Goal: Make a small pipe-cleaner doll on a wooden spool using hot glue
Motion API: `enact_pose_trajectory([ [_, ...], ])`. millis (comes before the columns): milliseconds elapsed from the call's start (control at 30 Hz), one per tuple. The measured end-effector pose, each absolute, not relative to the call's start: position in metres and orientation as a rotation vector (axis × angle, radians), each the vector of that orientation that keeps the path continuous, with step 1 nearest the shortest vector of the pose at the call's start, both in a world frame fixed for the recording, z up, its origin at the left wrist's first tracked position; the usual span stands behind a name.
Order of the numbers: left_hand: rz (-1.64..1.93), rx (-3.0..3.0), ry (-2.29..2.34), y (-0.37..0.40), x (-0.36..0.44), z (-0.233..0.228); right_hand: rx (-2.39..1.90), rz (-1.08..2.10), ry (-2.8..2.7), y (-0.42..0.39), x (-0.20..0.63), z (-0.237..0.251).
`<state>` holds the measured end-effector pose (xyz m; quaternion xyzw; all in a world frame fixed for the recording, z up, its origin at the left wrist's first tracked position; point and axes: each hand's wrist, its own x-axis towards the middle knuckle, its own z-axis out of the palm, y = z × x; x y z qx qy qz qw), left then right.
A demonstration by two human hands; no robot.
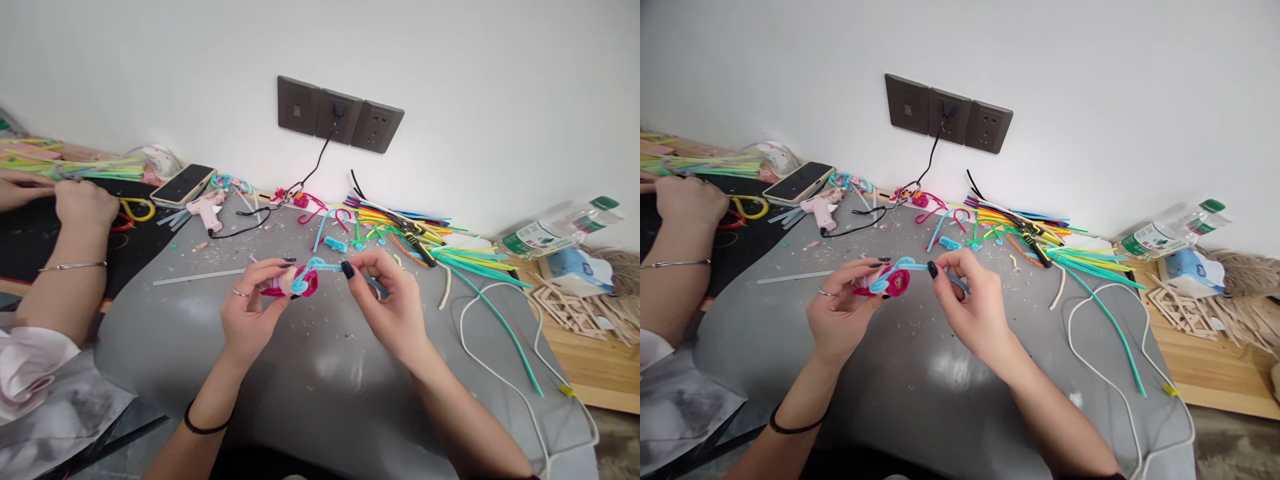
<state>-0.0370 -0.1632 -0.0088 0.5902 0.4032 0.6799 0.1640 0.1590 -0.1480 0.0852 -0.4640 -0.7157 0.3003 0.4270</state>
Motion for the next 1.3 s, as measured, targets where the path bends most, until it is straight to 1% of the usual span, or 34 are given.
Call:
enact_pose_trajectory([
  [300,1.926,1.693,1.077,-0.165,-0.037,-0.007,-1.168,0.726,-1.835,-0.148,0.159,0.087],
  [733,1.914,1.721,1.117,-0.164,-0.037,-0.007,-1.154,0.718,-1.922,-0.147,0.163,0.092],
  [967,1.908,1.794,1.150,-0.165,-0.040,-0.006,-1.162,0.702,-1.851,-0.145,0.164,0.100],
  [1300,1.889,1.975,1.247,-0.164,-0.045,-0.009,-1.153,0.581,-2.000,-0.147,0.165,0.103],
])
